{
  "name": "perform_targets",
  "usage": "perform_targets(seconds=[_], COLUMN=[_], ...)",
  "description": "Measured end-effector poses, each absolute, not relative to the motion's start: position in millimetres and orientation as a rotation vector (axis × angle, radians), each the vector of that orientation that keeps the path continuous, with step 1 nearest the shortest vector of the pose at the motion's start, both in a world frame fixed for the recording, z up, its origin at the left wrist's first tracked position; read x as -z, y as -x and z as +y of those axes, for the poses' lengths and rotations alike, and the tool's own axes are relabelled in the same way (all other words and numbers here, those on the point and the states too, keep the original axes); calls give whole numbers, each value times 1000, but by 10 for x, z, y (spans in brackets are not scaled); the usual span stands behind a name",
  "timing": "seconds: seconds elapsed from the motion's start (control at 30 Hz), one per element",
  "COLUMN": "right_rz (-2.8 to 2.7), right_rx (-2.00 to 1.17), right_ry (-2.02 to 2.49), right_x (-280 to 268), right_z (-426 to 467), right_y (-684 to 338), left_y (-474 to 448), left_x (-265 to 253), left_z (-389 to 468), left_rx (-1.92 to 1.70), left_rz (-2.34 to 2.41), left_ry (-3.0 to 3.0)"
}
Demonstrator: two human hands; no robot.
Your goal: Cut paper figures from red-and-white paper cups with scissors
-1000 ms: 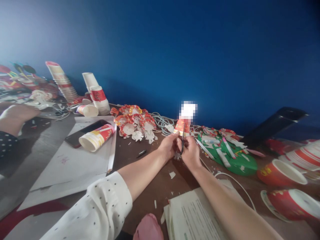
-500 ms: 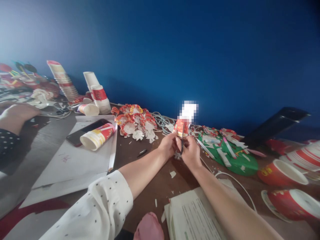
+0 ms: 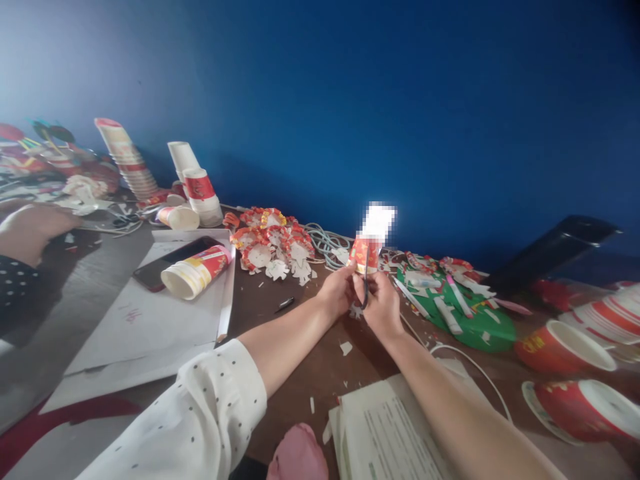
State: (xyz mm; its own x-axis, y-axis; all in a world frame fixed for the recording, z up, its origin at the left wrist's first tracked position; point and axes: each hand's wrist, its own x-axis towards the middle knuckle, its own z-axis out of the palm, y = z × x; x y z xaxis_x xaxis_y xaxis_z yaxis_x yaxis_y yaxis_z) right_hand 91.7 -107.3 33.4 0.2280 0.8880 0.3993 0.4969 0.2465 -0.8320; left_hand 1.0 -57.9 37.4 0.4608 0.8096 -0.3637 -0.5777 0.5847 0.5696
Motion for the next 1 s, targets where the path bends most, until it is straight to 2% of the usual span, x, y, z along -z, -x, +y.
perform_targets(seconds=[0.57, 0.83, 1.0], right_rz=[-1242, -1334, -1458], right_rx=[-680, -774, -770], right_ry=[1306, 1337, 1328], right_x=[-309, -242, -134], right_z=[-992, -1034, -1043], right_y=[-1039, -966, -980], left_y=[61, 140, 162], left_x=[-354, -465, -464], left_z=[-488, -407, -384], left_rx=[-987, -1100, -1040], left_rz=[537, 473, 475], left_ry=[-328, -186, -193])
